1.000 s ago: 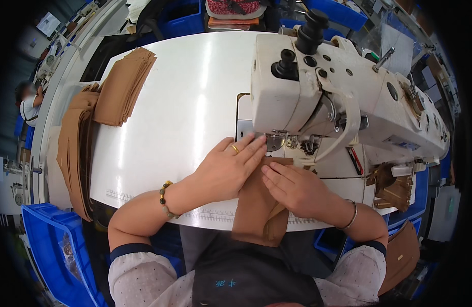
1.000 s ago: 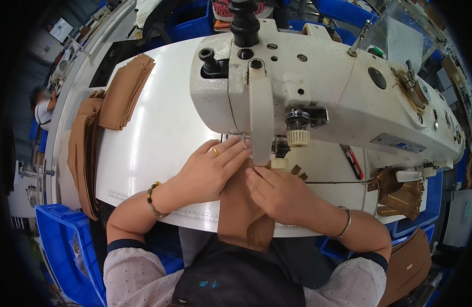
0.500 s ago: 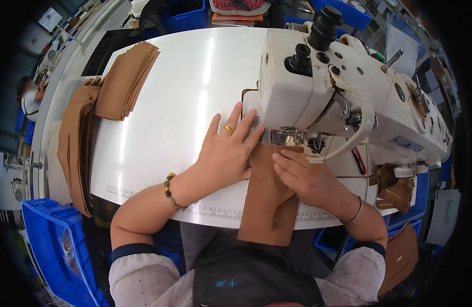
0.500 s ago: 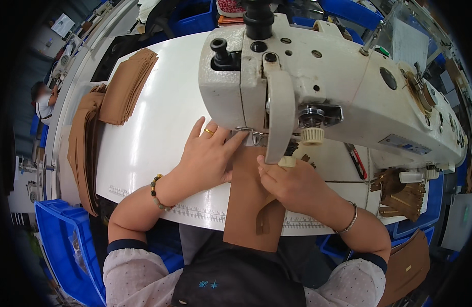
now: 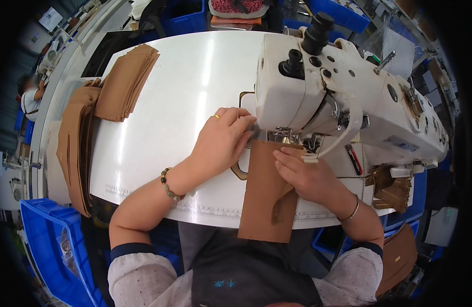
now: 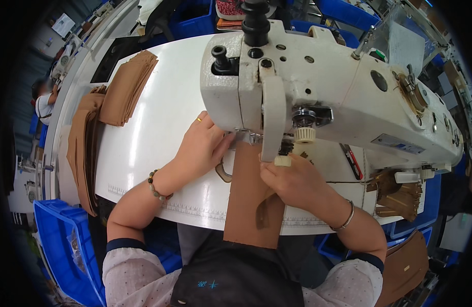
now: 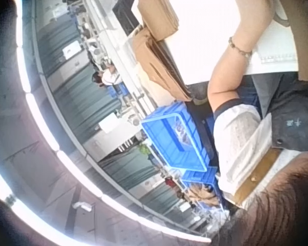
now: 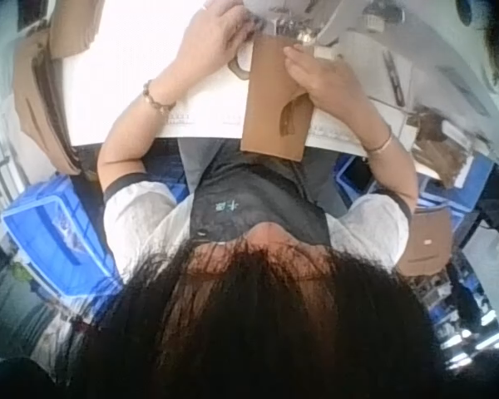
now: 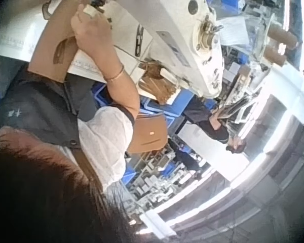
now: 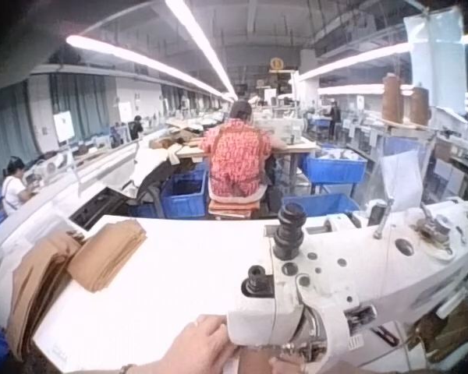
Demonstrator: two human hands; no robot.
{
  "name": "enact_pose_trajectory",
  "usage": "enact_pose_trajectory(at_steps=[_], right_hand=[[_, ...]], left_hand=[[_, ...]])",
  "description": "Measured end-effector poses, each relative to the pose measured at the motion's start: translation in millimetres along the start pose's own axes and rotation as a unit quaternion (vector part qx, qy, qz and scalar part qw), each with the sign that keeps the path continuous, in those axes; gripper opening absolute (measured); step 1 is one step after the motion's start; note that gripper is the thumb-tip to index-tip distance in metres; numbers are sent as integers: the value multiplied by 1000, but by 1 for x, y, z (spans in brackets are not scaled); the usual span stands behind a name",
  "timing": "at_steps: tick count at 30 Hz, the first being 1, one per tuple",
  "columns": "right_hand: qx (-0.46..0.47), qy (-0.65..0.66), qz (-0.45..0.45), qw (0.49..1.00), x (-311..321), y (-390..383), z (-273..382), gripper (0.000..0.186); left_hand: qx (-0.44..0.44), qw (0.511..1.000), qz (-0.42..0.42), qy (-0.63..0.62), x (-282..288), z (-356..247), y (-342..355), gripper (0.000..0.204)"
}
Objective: Sewing together pieces of leather using an industrial sewing machine.
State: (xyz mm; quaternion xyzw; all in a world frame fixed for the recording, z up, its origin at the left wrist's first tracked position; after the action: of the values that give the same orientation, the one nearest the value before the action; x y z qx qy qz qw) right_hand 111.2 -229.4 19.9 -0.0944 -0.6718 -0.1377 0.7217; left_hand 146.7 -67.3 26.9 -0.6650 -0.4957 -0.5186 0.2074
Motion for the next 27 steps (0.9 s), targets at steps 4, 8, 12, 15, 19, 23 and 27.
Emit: enact_pose_trajectory(at_steps=[4,8,12,15,19,23,27], right_hand=[[11,5,-7,1000,0,3,0,30],[39,-39,-70,996,19,5,11,32],[76,-60,-181,979,56,-11,31,39],[15,-48,-232,971,79,-21,23,48],[-92,-130,-237,958,87,-20,6,58],[-25,-137,-245,959,88,-25,20,59],[-14,-114,-337,935,98,-38,20,67]], left_hand=[[-10,999,-20,-46,-5,9,18,26],[-10,1000,4,-29,-19,6,25,17],[-19,999,-18,18,-22,-9,13,15],[-23,998,-38,33,-20,-13,11,14],[-27,998,-40,37,-20,-14,10,14],[-37,998,-35,46,-18,-17,7,14],[-50,996,-40,56,-18,-19,7,14]])
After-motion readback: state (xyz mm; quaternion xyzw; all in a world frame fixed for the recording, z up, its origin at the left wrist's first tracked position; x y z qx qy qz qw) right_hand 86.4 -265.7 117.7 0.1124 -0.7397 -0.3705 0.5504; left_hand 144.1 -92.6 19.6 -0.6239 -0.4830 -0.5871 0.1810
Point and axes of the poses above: each hand's wrist, its own y-axis towards the middle knuckle, its own x-axis out of the back of the hand, z = x × y, the point moved 10 cm from there along y, towards the middle knuckle, and after that the axes turned 13 degrees about z, right-handed, at the moved point
